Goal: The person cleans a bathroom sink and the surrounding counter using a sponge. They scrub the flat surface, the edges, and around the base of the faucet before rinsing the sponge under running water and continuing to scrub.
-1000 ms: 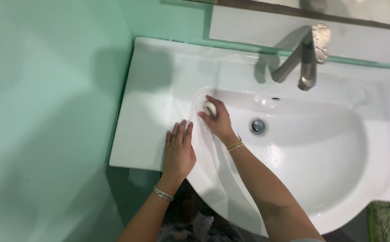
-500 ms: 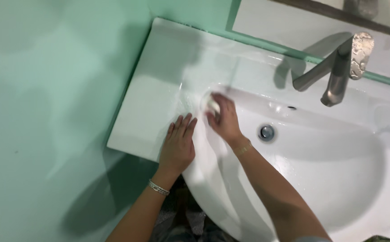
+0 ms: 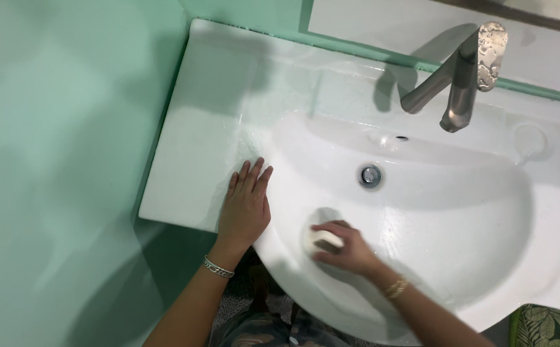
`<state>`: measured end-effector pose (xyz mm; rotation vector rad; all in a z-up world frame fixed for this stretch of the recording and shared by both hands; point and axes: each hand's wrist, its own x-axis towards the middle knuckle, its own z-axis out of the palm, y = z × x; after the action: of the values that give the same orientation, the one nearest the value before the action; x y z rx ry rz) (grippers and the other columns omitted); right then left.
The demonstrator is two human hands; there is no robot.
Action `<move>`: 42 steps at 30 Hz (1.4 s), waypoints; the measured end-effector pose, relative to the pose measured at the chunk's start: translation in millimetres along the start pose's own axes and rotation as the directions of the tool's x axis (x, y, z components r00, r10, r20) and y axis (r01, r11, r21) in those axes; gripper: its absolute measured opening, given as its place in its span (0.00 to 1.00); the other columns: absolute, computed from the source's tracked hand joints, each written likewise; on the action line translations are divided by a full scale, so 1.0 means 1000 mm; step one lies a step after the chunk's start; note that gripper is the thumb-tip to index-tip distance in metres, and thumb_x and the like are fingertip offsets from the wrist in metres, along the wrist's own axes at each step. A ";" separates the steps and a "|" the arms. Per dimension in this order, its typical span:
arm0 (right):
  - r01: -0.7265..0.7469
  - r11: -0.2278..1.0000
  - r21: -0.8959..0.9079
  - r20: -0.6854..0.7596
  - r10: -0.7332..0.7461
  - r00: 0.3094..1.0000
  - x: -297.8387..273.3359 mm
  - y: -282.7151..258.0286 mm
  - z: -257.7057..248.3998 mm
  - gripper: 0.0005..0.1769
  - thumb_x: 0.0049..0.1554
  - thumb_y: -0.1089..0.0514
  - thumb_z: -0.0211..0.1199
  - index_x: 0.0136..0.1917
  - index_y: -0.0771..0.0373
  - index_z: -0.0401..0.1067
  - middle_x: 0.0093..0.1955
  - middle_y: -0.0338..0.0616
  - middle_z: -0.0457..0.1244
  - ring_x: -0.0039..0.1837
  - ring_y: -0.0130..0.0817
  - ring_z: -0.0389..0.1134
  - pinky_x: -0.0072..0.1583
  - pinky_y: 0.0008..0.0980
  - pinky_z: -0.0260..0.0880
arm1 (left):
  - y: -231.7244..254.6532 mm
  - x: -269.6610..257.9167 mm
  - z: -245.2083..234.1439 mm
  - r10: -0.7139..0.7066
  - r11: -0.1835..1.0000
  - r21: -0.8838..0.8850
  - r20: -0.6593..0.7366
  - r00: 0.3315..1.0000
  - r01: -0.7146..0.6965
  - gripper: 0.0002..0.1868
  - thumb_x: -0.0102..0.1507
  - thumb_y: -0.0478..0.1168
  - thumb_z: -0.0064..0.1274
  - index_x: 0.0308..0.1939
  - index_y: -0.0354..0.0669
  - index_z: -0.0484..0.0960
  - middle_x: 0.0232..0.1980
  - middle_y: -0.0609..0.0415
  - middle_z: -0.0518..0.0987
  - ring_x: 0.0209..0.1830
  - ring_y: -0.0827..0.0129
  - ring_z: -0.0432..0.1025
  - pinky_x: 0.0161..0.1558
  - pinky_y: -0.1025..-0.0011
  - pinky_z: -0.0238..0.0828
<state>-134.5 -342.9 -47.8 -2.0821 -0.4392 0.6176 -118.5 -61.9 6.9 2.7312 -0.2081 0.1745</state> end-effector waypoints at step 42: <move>-0.126 0.749 -0.650 -0.695 -0.520 0.496 0.136 0.038 -0.083 0.27 0.53 0.59 0.75 0.64 0.59 0.70 0.63 0.47 0.58 0.68 0.51 0.58 0.68 0.50 0.57 | 0.001 0.003 0.000 0.039 0.999 -0.033 0.039 0.999 -0.037 0.21 0.66 0.39 0.45 0.63 0.44 0.76 0.76 0.47 0.65 0.78 0.49 0.54 0.75 0.50 0.46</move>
<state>27.2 -347.4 -75.2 -2.5775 -0.3105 -0.9076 -116.1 -62.9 7.0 2.7020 -0.2716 0.1267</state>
